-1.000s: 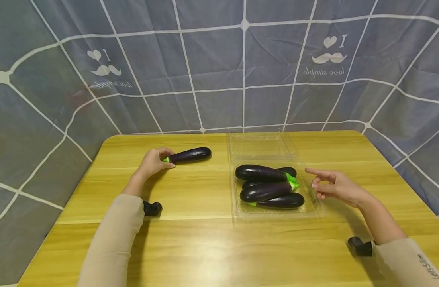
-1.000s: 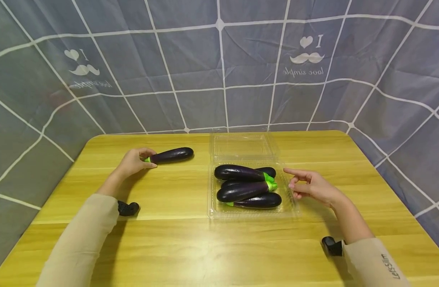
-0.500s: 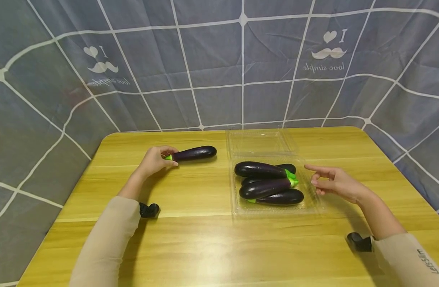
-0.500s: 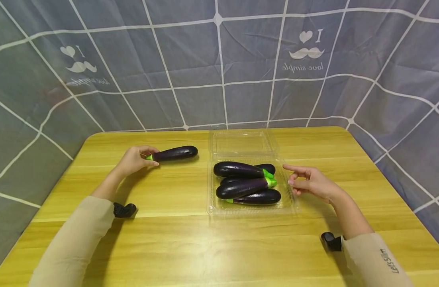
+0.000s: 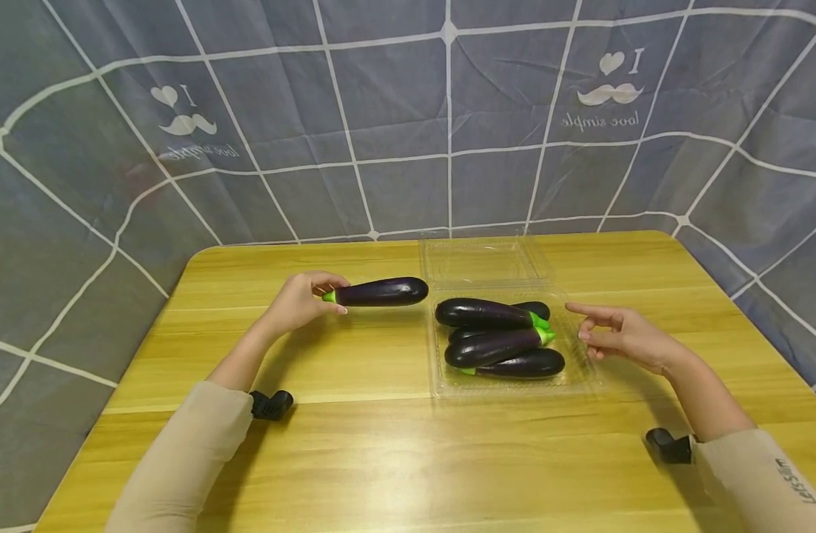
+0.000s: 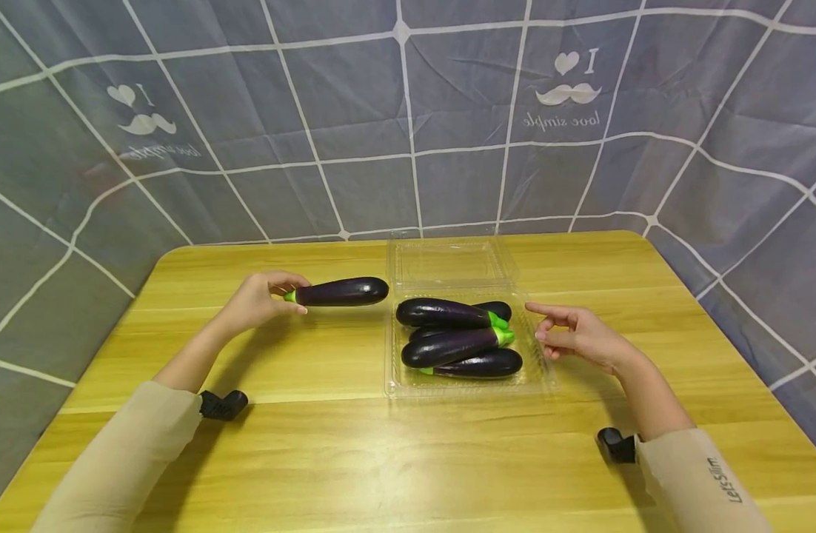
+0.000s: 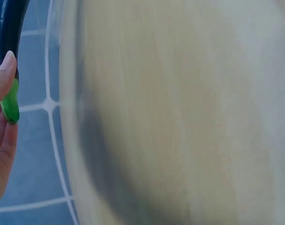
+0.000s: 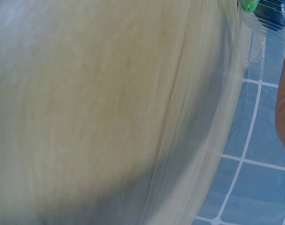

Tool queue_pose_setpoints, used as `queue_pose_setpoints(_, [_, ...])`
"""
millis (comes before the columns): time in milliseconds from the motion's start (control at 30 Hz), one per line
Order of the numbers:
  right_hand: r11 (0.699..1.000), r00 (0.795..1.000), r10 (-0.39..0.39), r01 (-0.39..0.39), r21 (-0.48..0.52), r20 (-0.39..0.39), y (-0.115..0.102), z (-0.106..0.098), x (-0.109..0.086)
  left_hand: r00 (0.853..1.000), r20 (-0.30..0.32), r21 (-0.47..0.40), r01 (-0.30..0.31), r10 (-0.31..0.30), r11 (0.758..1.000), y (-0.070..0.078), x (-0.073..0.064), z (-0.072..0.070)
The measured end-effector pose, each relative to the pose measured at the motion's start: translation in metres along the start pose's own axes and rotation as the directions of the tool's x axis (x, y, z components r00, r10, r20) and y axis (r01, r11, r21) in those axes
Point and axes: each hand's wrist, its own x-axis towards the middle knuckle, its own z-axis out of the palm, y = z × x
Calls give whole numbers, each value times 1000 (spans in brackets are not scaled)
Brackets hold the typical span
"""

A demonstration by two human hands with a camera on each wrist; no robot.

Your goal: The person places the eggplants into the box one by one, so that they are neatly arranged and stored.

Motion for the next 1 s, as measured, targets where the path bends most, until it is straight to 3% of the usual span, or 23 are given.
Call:
queue_pose_setpoints(133, [1000, 1000, 9, -9, -11, -7, 0, -1, 0, 999, 19, 7, -48, 48, 999, 13, -5, 2])
queue_pose_setpoints(367, [999, 999, 32, -32, -28, -25, 2, -3, 1, 997, 36, -13, -61, 62, 998, 31, -9, 4])
queue_pose_setpoints(700, [1000, 1000, 6, -6, -15, 2, 1, -3, 0, 994, 52, -11, -96, 96, 995, 44, -12, 8])
queue_pose_setpoints(1000, [999, 1000, 28, -28, -20, -14, 2, -3, 0, 985, 74, -26, -153, 155, 988, 58, -14, 14])
